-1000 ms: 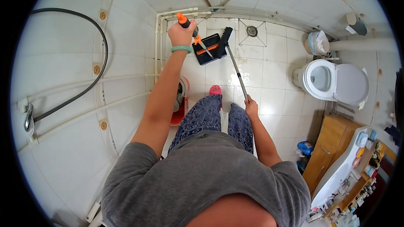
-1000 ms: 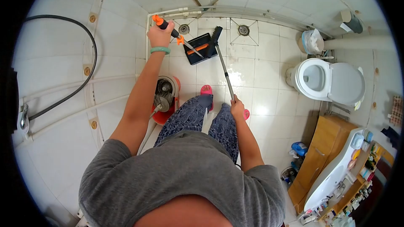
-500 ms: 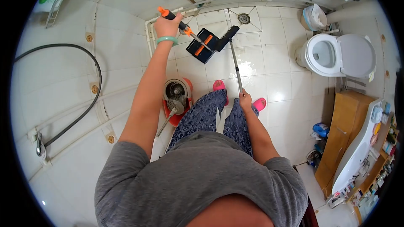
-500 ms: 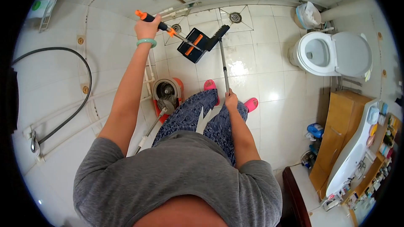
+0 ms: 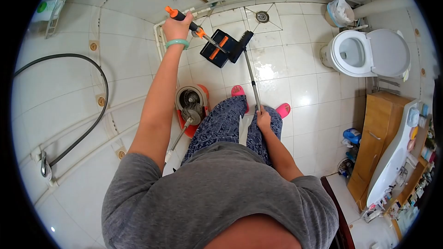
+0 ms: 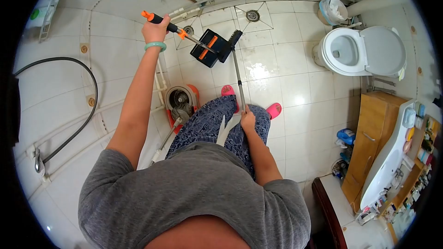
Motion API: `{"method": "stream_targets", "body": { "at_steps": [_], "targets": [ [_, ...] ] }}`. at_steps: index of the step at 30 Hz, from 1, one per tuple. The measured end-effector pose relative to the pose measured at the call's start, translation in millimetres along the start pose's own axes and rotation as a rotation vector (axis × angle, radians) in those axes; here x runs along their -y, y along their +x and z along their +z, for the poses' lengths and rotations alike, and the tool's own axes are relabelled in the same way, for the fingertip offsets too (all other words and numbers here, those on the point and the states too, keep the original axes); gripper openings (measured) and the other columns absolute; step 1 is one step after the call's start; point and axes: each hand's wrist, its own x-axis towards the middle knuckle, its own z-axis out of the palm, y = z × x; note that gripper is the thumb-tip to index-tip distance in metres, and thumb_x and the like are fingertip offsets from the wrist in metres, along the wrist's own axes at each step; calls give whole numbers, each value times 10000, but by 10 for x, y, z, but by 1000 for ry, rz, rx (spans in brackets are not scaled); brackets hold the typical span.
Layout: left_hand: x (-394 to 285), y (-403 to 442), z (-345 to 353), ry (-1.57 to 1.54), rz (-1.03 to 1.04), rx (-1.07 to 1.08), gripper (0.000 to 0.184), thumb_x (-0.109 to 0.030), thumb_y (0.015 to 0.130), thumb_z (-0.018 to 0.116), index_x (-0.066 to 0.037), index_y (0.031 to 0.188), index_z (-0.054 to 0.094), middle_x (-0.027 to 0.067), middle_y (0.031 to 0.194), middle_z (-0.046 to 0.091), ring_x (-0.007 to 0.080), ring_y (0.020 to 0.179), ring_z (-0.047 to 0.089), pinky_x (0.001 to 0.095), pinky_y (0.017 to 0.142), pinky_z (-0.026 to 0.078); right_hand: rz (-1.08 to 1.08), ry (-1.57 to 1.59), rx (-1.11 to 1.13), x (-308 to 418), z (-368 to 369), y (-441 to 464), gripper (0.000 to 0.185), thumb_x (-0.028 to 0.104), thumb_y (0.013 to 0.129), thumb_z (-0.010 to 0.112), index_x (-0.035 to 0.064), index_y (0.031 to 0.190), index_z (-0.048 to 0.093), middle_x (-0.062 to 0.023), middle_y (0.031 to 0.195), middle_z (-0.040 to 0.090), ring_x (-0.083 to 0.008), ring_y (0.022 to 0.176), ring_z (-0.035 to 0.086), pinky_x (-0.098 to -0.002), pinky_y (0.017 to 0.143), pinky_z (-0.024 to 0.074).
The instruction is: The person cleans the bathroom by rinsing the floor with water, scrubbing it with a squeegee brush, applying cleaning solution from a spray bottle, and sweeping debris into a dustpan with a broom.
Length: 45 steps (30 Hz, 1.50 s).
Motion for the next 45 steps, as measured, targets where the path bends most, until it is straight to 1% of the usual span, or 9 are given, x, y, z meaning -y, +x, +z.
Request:
{"method": "stream_targets", "body": {
  "at_steps": [14,17,19,27,33,35,40,42,45],
  "targets": [
    [-16,-1,10,21,22,-15,351,-326,694,649,9,614,580,96,550,598,170,458,603,256,491,489,-6,54,47,-77,102,-162,390,187,814,500,86,1191,488,-232,938,584,-385,878,566,-406,769,445],
    [-9,-33,-17,-62,-26,33,339,-335,693,647,-1,647,608,87,545,598,168,465,596,264,508,479,155,290,86,-131,45,-182,414,177,798,532,29,1183,483,-259,943,571,-379,898,564,-398,769,444],
    [20,-66,-8,22,0,-2,341,-354,697,640,-13,688,630,72,530,589,164,485,586,278,544,466,109,110,41,87,-213,-299,425,177,803,531,38,1200,470,-253,961,571,-367,924,561,-381,779,442],
    [-9,-200,-37,-229,-73,155,340,-317,716,622,18,664,610,106,571,597,202,537,592,311,586,471,45,46,16,455,158,344,264,147,776,496,-1,994,519,-262,851,577,-419,825,558,-456,754,434],
    [-102,-254,-1,-358,-125,123,314,-232,730,605,60,624,559,100,533,560,157,428,532,272,456,438,49,207,130,804,662,498,272,105,747,477,2,993,528,-257,778,581,-398,753,577,-450,663,457],
    [-168,-276,-4,-365,-129,135,308,-225,731,603,60,624,553,101,530,556,157,429,531,273,459,439,-55,141,-76,872,817,341,275,88,730,476,-2,984,533,-265,801,581,-400,737,585,-448,640,466],
    [-186,-288,-6,-385,-114,126,309,-224,735,595,58,622,537,101,519,548,151,432,527,280,458,436,31,133,72,771,927,288,276,63,724,483,10,989,534,-249,752,585,-388,668,598,-424,595,484],
    [-199,-287,-51,-365,-156,173,220,-142,730,596,71,706,545,103,664,577,148,514,568,245,442,519,97,184,166,728,915,328,256,52,737,491,11,986,533,-212,669,581,-319,564,606,-385,501,485],
    [-188,-288,-64,-387,-153,181,212,-134,726,589,73,708,545,105,659,573,151,524,571,244,444,521,66,334,210,780,689,467,199,48,751,499,3,939,548,-179,613,575,-255,478,589,-349,424,461]
  ]
}}
